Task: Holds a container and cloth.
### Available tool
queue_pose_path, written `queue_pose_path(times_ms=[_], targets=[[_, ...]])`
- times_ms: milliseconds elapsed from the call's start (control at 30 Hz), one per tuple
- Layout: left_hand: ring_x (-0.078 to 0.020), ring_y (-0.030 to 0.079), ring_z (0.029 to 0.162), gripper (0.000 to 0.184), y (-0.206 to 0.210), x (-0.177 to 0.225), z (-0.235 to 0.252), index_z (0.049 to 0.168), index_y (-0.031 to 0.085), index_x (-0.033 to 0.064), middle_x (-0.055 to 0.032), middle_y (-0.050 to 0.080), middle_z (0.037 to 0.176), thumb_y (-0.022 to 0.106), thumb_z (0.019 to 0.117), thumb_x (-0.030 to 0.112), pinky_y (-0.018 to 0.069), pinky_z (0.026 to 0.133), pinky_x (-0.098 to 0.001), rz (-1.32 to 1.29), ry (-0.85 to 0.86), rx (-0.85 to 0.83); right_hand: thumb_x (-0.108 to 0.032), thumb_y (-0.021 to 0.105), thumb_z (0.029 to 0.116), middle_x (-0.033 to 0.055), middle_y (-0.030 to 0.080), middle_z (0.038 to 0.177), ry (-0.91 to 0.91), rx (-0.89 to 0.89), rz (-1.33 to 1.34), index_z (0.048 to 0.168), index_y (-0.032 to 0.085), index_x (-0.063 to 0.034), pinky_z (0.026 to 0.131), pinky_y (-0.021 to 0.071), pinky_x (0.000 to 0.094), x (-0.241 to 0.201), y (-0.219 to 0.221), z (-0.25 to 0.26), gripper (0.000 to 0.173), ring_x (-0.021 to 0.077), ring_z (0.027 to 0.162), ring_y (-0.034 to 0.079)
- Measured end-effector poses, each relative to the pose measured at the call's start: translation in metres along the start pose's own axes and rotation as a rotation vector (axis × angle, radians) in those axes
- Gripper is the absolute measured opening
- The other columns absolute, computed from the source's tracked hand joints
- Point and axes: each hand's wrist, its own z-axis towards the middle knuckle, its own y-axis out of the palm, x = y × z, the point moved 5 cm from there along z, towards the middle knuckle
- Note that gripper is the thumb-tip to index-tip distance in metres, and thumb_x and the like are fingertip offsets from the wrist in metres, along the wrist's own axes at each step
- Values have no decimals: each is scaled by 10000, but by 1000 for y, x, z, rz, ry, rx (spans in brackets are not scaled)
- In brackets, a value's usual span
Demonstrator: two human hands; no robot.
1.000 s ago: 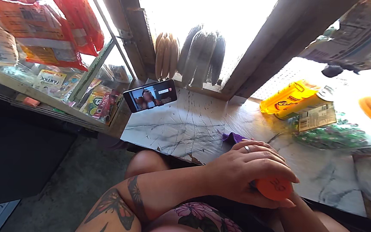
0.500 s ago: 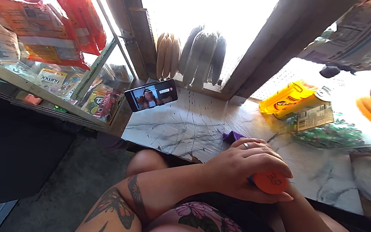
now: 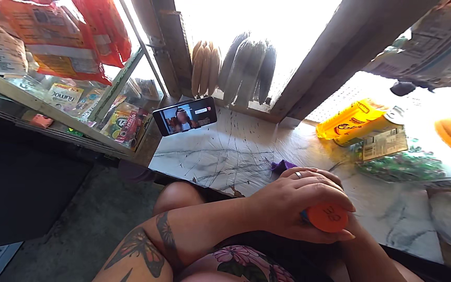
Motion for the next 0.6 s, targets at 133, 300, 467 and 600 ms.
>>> queue_pose_path(times_ms=[133, 300, 467, 600], targets=[[-254, 658, 1121, 364, -5, 2, 2, 1146, 648, -17, -165, 718, 1077, 745, 912, 245, 402, 1119, -444, 0, -28, 11, -377, 763, 884, -159, 558, 1421, 38, -133, -80, 1517, 400, -271, 1130, 429, 227, -8, -5, -6, 737, -3, 1351, 482], [-273, 651, 1138, 372, -5, -3, 2, 1149, 613, -29, -183, 711, 1082, 735, 927, 244, 408, 1117, -474, -25, -46, 36, -333, 705, 935, -168, 590, 1376, 91, -172, -75, 1429, 492, -215, 1152, 397, 245, -18, -4, -6, 551, -27, 1329, 488], [-283, 659, 1123, 368, -4, -5, -1, 1140, 623, -26, -179, 714, 1069, 747, 915, 239, 411, 1113, -501, 5, -25, 40, -156, 615, 924, -124, 699, 1189, 249, 142, 73, 1261, 635, -172, 1038, 477, 193, -29, 5, -4, 338, -14, 1180, 607], [-287, 667, 1108, 352, -1, 0, 0, 1122, 645, -23, -180, 720, 1051, 742, 916, 246, 412, 1112, -495, 24, 5, 27, -318, 568, 970, -54, 673, 1308, 112, 149, 269, 1365, 626, -214, 1044, 482, 260, -10, -7, -12, 412, 75, 1241, 599]])
